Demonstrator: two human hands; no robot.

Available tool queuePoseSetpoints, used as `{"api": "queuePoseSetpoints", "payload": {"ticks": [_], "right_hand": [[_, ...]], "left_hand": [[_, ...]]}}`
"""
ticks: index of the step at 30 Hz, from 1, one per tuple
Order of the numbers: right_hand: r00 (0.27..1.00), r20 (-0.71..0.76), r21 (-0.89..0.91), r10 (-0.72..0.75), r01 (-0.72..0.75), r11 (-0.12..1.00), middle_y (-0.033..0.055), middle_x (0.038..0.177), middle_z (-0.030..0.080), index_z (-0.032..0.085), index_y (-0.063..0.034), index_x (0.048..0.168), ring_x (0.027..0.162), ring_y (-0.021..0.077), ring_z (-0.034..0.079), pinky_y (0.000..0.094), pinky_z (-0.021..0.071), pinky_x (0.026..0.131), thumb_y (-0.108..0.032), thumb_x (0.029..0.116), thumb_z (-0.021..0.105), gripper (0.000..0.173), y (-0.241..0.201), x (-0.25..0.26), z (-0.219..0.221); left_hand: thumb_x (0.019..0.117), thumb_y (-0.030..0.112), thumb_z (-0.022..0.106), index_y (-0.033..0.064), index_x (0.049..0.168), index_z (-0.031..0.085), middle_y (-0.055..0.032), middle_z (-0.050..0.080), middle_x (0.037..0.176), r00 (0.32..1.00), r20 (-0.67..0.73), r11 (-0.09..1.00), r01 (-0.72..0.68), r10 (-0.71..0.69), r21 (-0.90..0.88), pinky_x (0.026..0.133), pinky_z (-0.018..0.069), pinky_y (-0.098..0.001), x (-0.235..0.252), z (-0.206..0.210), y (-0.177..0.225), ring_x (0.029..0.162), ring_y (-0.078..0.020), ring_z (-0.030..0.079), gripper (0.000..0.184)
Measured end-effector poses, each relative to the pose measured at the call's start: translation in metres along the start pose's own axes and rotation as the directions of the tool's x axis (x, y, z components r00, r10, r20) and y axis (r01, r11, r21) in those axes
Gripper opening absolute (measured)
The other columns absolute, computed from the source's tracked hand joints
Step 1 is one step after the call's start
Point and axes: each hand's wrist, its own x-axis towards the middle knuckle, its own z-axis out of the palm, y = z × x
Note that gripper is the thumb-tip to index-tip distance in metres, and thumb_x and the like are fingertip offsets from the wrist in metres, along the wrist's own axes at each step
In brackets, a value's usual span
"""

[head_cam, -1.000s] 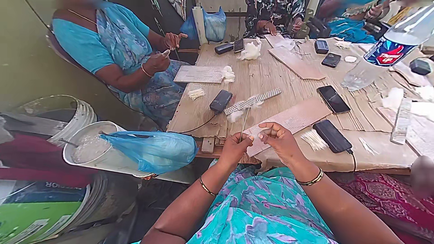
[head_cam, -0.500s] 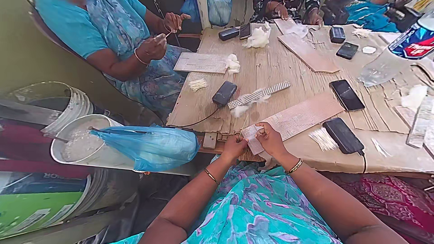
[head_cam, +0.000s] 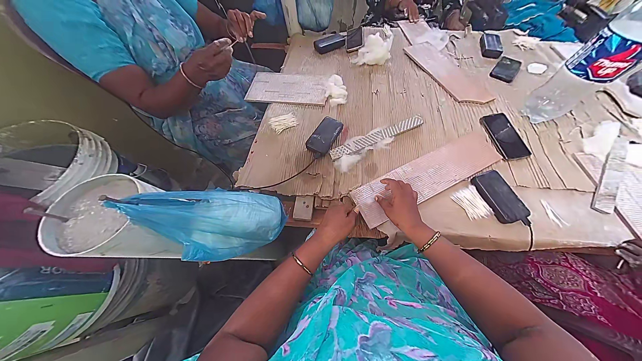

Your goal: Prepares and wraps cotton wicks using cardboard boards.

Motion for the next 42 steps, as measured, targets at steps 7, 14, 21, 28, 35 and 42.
{"api": "queuePoseSetpoints", "payload": {"ticks": [7,14,21,28,35,42], "right_hand": [[0.999,-0.023,-0.041,-0.047,0.046,0.998,0.0199,0.119,0.066,0.064,-0.0064,0.133,0.111,0.0414,0.061,0.0619,0.0440,0.093,-0.027,0.0946,0.074,0.044,0.008,0.001,-0.001],[0.959,0.008,-0.211,-0.283,0.278,0.937,0.0171,0.145,0.057,0.061,-0.0062,0.137,0.136,0.0378,0.052,0.0631,0.0364,0.110,-0.015,0.1029,0.055,0.036,0.007,0.008,0.003],[0.799,0.510,-0.228,-0.320,0.484,0.845,0.0088,0.173,0.013,0.018,-0.0091,0.165,0.160,0.0226,0.007,0.0648,-0.0045,0.123,-0.059,0.1063,0.028,0.078,0.010,-0.016,0.001],[0.736,0.582,-0.182,-0.345,0.532,0.827,0.0100,0.170,0.024,0.025,-0.0090,0.163,0.158,0.0265,0.020,0.0714,0.0028,0.120,-0.065,0.1046,0.020,0.081,0.032,-0.075,-0.036],[0.904,0.254,-0.299,-0.344,0.412,0.861,0.0138,0.166,0.033,0.036,-0.0039,0.158,0.156,0.0317,0.026,0.0733,0.0082,0.119,-0.056,0.1062,0.031,0.074,0.029,-0.036,-0.035],[0.826,0.446,-0.273,-0.345,0.493,0.826,0.0108,0.171,0.020,0.022,-0.0067,0.164,0.159,0.0249,0.013,0.0646,-0.0013,0.124,-0.055,0.1072,0.034,0.075,0.004,0.001,0.005]], "left_hand": [[0.1113,0.031,0.039,0.0000,0.126,0.068,-0.0224,0.064,0.131,0.987,0.087,0.985,0.127,-0.138,0.119,0.110,0.0433,-0.0559,0.008,0.004,0.006,0.129,-0.0350,0.059,0.045],[0.1110,0.032,0.039,0.0005,0.117,0.071,-0.0223,0.068,0.123,0.983,0.059,0.967,0.162,-0.176,0.197,0.103,0.0476,-0.0583,0.009,0.002,0.011,0.121,-0.0366,0.063,0.045],[0.1108,0.029,0.041,-0.0007,0.124,0.067,-0.0237,0.065,0.127,0.984,0.106,0.958,0.113,-0.146,0.264,0.106,0.0461,-0.0585,0.003,0.003,0.013,0.125,-0.0380,0.061,0.041],[0.1122,0.025,0.041,-0.0010,0.129,0.063,-0.0215,0.066,0.123,0.960,0.275,0.996,0.035,-0.057,0.083,0.104,0.0460,-0.0507,-0.014,0.010,0.003,0.117,-0.0320,0.062,0.038],[0.1117,0.023,0.043,-0.0019,0.124,0.065,-0.0230,0.067,0.120,0.993,0.095,0.997,0.071,-0.070,-0.005,0.103,0.0463,-0.0538,-0.008,-0.001,0.002,0.116,-0.0349,0.063,0.035],[0.1102,0.022,0.045,0.0007,0.122,0.066,-0.0222,0.068,0.119,0.996,0.013,0.983,0.083,-0.086,0.166,0.102,0.0489,-0.0573,0.006,-0.002,0.002,0.118,-0.0375,0.064,0.031]]}}
